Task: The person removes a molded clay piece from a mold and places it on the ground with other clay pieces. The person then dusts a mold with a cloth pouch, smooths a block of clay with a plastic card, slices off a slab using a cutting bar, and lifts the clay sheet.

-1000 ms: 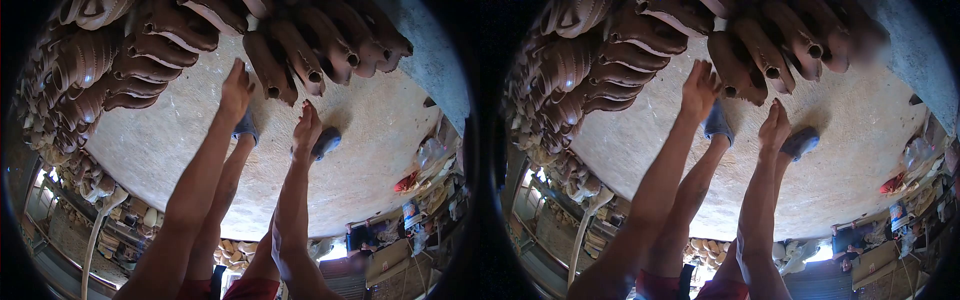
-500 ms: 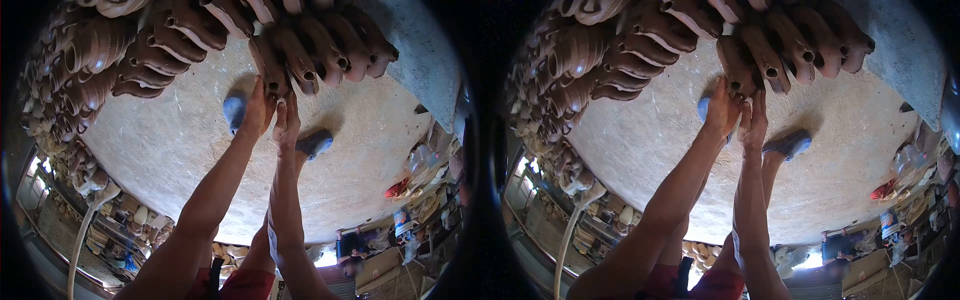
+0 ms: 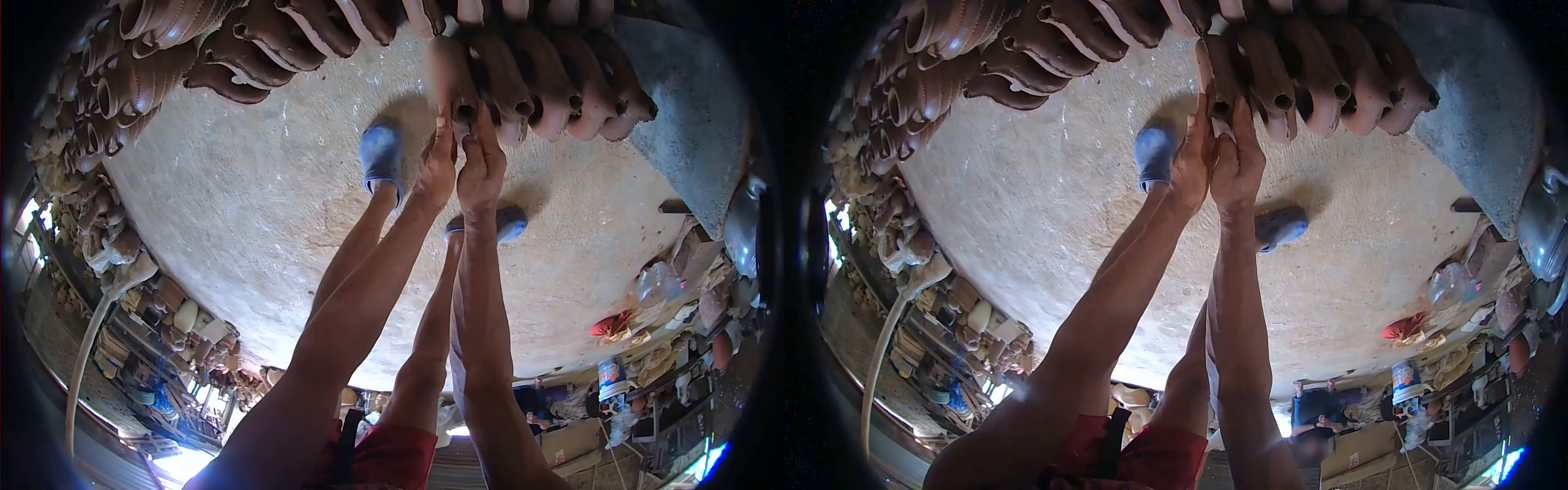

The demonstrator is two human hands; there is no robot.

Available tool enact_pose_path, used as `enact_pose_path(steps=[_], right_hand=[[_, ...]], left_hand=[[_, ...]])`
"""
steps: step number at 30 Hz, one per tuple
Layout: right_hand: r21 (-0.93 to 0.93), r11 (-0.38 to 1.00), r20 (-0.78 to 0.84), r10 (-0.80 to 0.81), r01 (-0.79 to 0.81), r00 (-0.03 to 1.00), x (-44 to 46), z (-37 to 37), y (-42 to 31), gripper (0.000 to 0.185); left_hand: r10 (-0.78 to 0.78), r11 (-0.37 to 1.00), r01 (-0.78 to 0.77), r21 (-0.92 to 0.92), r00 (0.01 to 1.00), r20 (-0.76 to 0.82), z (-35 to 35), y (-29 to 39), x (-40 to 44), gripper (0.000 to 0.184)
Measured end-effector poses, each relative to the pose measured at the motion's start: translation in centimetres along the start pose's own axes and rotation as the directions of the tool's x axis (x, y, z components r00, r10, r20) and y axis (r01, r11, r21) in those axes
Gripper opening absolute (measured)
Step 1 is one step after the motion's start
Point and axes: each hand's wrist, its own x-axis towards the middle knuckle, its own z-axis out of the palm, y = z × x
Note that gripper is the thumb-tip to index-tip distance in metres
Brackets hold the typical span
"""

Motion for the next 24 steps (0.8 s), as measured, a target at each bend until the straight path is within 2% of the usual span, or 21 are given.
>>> enact_pose_path(steps=[3,11,15,16,17,21,22,23,24], right_hand=[[0.059,0.997,0.018,0.042,-0.043,0.999,-0.4,0.0,-0.1,0.061],[0.054,0.992,0.054,0.108,-0.111,0.993,-0.2,0.0,-0.8,0.062],[-0.104,0.994,0.058,0.023,-0.016,0.998,-0.8,-0.9,-0.7,0.067],[-0.053,0.999,0.085,-0.007,0.012,0.996,-1.4,-1.5,-0.7,0.062],[-0.139,0.99,0.073,0.039,-0.029,0.997,-2.5,-2.5,-1.3,0.057],[-0.42,0.891,0.078,0.222,-0.17,0.972,-9.9,-9.8,-2.0,0.036],[-0.431,0.88,0.087,0.26,-0.199,0.962,-12.2,-12.3,-2.3,0.036],[-0.515,0.806,0.028,0.356,-0.292,0.934,-14.6,-14.8,-3.8,0.035],[-0.566,0.771,0.044,0.38,-0.291,0.924,-17.6,-18.3,-2.8,0.035]], left_hand=[[0.022,0.999,-0.023,0.027,0.999,0.023,-0.2,-0.2,-0.1,0.071],[0.034,0.995,-0.04,0.096,0.998,0.061,-0.7,-1.3,0.1,0.071],[0.048,0.972,-0.058,0.228,0.998,0.045,-2.8,-3.2,0.1,0.072],[0.05,0.961,-0.056,0.271,0.998,0.027,-4.2,-3.7,-0.3,0.072],[0.052,0.948,-0.053,0.313,0.999,0.01,-5.5,-4.5,-1.3,0.072],[-0.007,0.971,0.067,0.228,0.967,-0.255,-7.1,0.1,-8.6,0.068],[-0.027,0.976,0.089,0.197,0.955,-0.295,-8.1,1.0,-11.3,0.067],[-0.044,0.98,0.105,0.169,0.944,-0.328,-9.1,1.8,-14.4,0.067],[-0.054,0.979,0.121,0.161,0.927,-0.371,-10.1,2.8,-18.2,0.067]])
